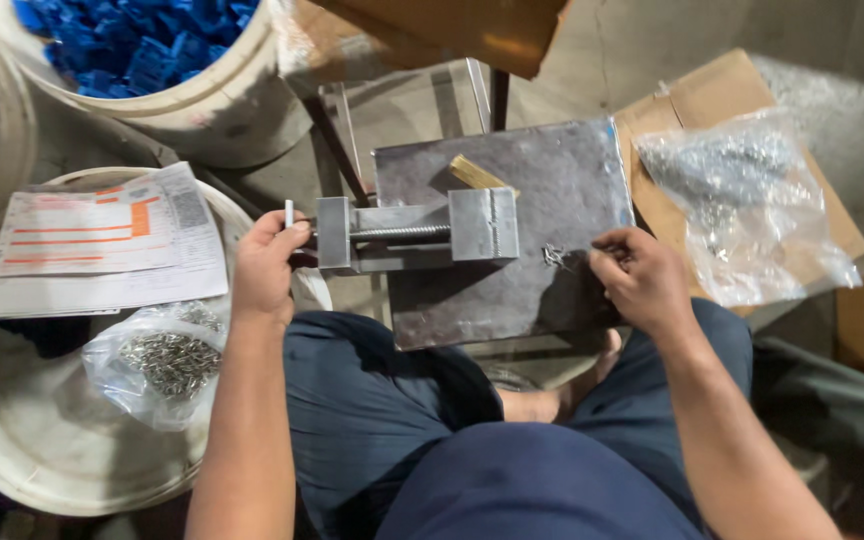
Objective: The person sits on the floor and uses a bench vise to hold small metal pieces while attaching wire or pins to them. They repeatedly pick up components, secure them in the vise, and manipulate them with their hands.
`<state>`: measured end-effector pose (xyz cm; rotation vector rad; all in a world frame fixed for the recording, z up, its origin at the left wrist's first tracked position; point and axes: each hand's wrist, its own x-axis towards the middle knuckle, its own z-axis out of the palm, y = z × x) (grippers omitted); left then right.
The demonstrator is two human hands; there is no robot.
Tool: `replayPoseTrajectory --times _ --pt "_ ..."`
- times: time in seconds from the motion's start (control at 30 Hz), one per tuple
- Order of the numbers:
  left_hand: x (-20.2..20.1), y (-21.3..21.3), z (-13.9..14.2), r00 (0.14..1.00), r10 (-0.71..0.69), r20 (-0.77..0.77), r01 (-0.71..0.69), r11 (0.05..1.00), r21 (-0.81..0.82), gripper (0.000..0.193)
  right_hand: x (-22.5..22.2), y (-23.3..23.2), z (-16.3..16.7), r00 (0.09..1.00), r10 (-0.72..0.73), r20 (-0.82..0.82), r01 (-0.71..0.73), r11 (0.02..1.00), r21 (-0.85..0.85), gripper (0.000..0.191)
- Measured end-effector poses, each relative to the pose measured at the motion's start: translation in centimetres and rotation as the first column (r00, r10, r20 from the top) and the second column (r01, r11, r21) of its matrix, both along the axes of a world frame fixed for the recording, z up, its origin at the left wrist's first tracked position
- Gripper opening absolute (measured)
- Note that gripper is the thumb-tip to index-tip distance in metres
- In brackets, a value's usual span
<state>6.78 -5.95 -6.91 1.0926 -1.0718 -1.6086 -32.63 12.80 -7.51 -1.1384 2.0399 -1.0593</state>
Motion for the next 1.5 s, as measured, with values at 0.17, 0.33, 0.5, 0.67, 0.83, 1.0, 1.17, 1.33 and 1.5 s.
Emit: replayPoseTrajectory --times 0.17,0.33,0.5,0.67,0.83,1.0,1.17,1.33,1.5 --pt "-1.6 -2.6 2.0 0.838 -0.004 0.546 -0.034 0.998 0.061 0.015 3.5 -0.9 2.2 0.99 -0.034 -0.138 -0.007 0.959 -0.282 0.022" --pt "-4.1 -3.1 5.3 0.447 0.055 0.893 -0.056 0.998 -0.034 0.034 9.9 -8.4 7.8 0.679 0.315 -0.663 -0.565 0.801 -0.199 0.058" --pt "-4.2 -3.2 8.4 0.354 0.011 0.935 -0.15 0.988 0.045 0.049 14.1 -13.2 11.3 0.442 0.518 -0.732 -0.585 0.785 0.203 0.085" --pt "-5.1 -4.4 8.6 0.304 -0.029 0.952 -0.161 0.984 0.081 0.048 13.0 -14.1 11.4 0.415 0.576 -0.704 -0.541 0.778 0.318 0.103" --pt "-6.0 -4.8 7.3 0.236 0.026 0.971 -0.144 0.99 0.008 0.043 11.7 -14.2 10.9 0.44 0.523 -0.73 -0.519 0.812 0.269 0.113" --pt "-6.2 -5.3 6.9 0.203 0.025 0.979 -0.128 0.992 0.001 0.044 11.1 -14.1 11.0 0.448 0.543 -0.71 -0.467 0.82 0.332 0.12" --pt "-6.6 -5.6 7.1 0.232 0.053 0.971 -0.157 0.988 -0.017 0.046 11.1 -14.1 11.5 0.436 0.591 -0.678 -0.475 0.791 0.384 0.122" --pt "-6.4 -5.7 7.2 0.393 0.078 0.916 -0.232 0.972 0.017 0.052 11.4 -14.4 12.8 0.433 0.655 -0.619 -0.486 0.748 0.451 0.115" --pt "-6.5 -6.7 4.0 0.308 0.217 0.926 -0.217 0.964 -0.154 0.046 11.9 -15.2 13.3 0.459 0.632 -0.624 -0.48 0.768 0.424 0.106"
